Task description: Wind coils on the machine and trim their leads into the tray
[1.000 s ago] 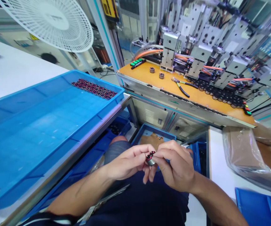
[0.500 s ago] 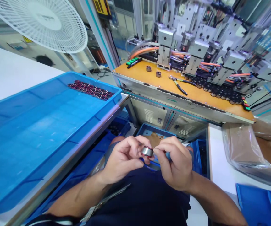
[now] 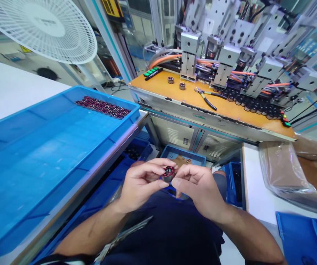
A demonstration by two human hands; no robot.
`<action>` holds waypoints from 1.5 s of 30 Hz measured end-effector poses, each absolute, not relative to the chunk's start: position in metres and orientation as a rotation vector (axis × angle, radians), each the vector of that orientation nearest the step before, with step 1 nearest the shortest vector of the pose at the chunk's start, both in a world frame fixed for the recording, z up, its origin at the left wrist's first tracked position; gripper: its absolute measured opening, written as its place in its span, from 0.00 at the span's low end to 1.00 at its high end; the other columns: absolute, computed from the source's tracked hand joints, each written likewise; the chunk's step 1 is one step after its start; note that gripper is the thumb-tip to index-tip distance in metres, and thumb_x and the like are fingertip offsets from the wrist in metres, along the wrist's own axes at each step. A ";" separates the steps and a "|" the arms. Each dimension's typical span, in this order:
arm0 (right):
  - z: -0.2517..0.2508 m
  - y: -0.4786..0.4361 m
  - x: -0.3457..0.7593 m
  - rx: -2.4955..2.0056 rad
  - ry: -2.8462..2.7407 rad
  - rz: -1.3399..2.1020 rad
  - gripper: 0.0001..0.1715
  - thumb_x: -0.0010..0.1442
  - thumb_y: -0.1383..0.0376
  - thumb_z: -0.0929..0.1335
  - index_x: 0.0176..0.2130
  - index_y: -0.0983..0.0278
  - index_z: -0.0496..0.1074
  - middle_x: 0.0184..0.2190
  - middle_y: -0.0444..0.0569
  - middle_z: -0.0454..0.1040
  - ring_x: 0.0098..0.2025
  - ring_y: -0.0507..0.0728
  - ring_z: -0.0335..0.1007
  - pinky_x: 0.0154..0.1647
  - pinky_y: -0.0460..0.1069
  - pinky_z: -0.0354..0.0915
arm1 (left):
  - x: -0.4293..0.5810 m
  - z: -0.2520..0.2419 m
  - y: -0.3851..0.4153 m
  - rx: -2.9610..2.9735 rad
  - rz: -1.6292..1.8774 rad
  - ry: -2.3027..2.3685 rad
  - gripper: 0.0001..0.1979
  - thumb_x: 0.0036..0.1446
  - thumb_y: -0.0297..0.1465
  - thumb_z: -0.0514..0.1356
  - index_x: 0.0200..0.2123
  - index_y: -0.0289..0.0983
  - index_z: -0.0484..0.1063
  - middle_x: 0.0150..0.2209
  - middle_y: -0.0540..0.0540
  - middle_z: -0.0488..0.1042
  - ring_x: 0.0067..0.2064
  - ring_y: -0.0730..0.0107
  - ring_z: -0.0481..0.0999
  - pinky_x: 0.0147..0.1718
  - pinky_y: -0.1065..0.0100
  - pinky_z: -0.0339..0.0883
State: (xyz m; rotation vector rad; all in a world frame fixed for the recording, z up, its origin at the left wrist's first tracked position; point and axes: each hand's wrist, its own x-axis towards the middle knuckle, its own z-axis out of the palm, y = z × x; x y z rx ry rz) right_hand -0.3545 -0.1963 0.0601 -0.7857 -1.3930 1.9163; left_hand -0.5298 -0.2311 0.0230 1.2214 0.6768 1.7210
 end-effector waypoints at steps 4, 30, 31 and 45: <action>0.054 -0.192 -0.357 -0.806 -1.341 2.044 0.14 0.56 0.58 0.76 0.35 0.65 0.75 0.25 0.43 0.72 0.25 0.49 0.67 0.28 0.45 0.65 | -0.532 0.021 -0.230 1.232 1.718 0.631 0.18 0.48 0.18 0.70 0.40 0.44 0.81 0.47 0.48 0.82 0.52 0.64 0.80 0.55 0.62 0.73; 0.030 -0.179 -0.349 -0.330 -2.110 -0.166 0.19 0.56 0.74 0.70 0.49 0.66 0.72 0.33 0.53 0.77 0.35 0.58 0.76 0.34 0.53 0.76 | -0.524 0.041 -0.233 1.811 1.630 1.189 0.18 0.52 0.28 0.70 0.47 0.37 0.77 0.41 0.42 0.83 0.40 0.66 0.83 0.43 0.69 0.76; 0.034 -0.181 -0.350 -0.366 -2.119 -0.036 0.22 0.55 0.74 0.70 0.50 0.66 0.71 0.34 0.54 0.77 0.35 0.58 0.75 0.34 0.52 0.76 | -0.525 0.041 -0.232 1.833 1.636 1.172 0.16 0.53 0.27 0.69 0.47 0.37 0.77 0.41 0.41 0.83 0.42 0.65 0.82 0.45 0.68 0.76; 0.043 -0.205 -0.356 -0.763 -1.669 1.148 0.07 0.64 0.68 0.69 0.31 0.63 0.72 0.26 0.45 0.68 0.29 0.52 0.64 0.30 0.48 0.62 | -0.532 0.040 -0.239 1.365 1.552 0.955 0.09 0.53 0.25 0.68 0.40 0.34 0.80 0.45 0.36 0.81 0.41 0.64 0.83 0.36 0.70 0.78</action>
